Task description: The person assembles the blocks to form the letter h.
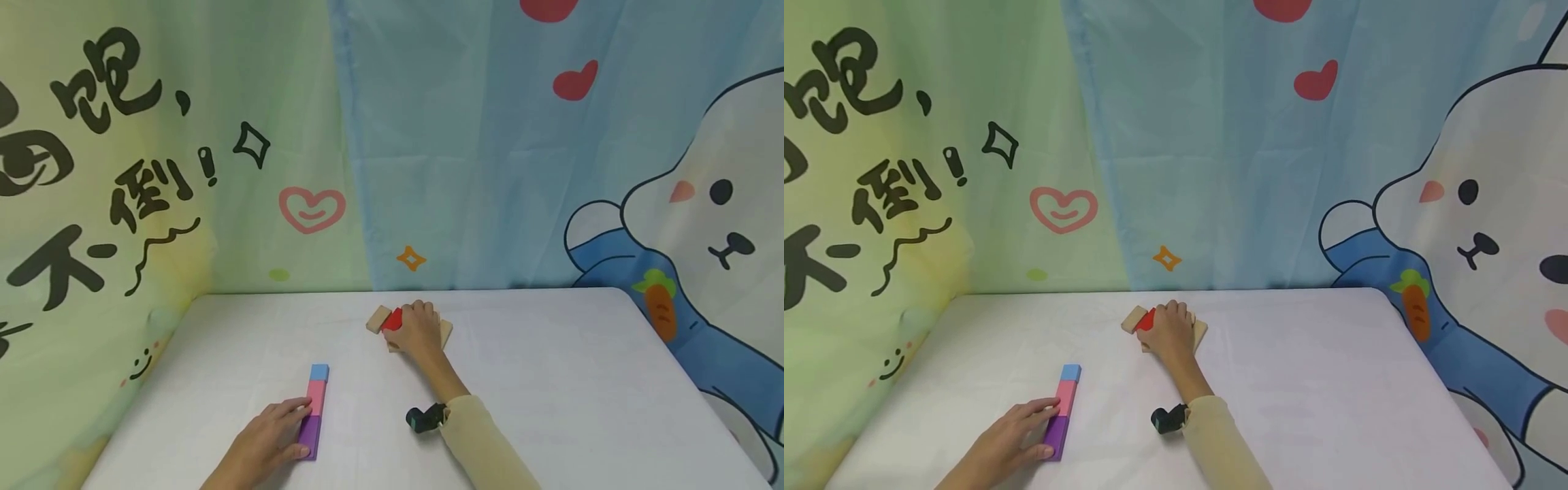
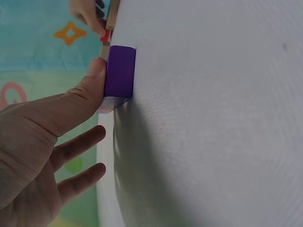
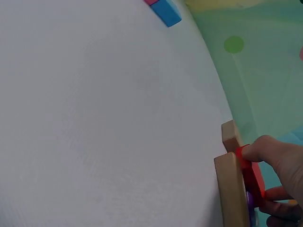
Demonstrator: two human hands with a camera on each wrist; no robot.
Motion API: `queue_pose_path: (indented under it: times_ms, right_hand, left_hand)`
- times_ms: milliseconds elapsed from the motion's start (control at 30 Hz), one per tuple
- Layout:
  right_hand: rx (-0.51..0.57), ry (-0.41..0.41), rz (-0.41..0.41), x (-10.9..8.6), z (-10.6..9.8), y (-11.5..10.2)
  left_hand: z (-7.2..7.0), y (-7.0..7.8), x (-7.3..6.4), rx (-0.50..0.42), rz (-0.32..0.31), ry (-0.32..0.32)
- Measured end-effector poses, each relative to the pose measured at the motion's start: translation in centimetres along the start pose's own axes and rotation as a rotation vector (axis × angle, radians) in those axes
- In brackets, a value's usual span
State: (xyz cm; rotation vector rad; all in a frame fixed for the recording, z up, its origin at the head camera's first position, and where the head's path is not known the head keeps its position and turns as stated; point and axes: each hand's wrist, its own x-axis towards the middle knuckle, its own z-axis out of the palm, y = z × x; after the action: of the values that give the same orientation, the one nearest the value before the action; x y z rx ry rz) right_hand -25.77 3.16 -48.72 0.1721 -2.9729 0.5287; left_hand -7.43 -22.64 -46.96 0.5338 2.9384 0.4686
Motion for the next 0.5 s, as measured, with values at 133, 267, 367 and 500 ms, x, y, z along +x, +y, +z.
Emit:
queue_pose_path:
  times_ms: [133, 267, 367, 500]
  right_hand:
    - [0.052, 0.05, -0.028, -0.1, -0.5, -0.6]
    - [0.199, -0.012, -0.12, -0.4, -1.3, -2.1]
    - [0.313, -0.102, -0.196, -0.8, -1.6, -3.4]
    - [0.359, -0.194, -0.272, -1.6, -1.3, -5.0]
  left_hand:
    - [0.1, -0.2, -0.1, -0.002, -0.004, 0.022]
    - [0.3, -0.3, -0.3, 0.001, 0.008, 0.057]
    - [0.3, -0.4, -0.2, -0.007, -0.001, 0.057]
    - [0.3, -0.3, 0.0, -0.034, -0.048, 0.012]
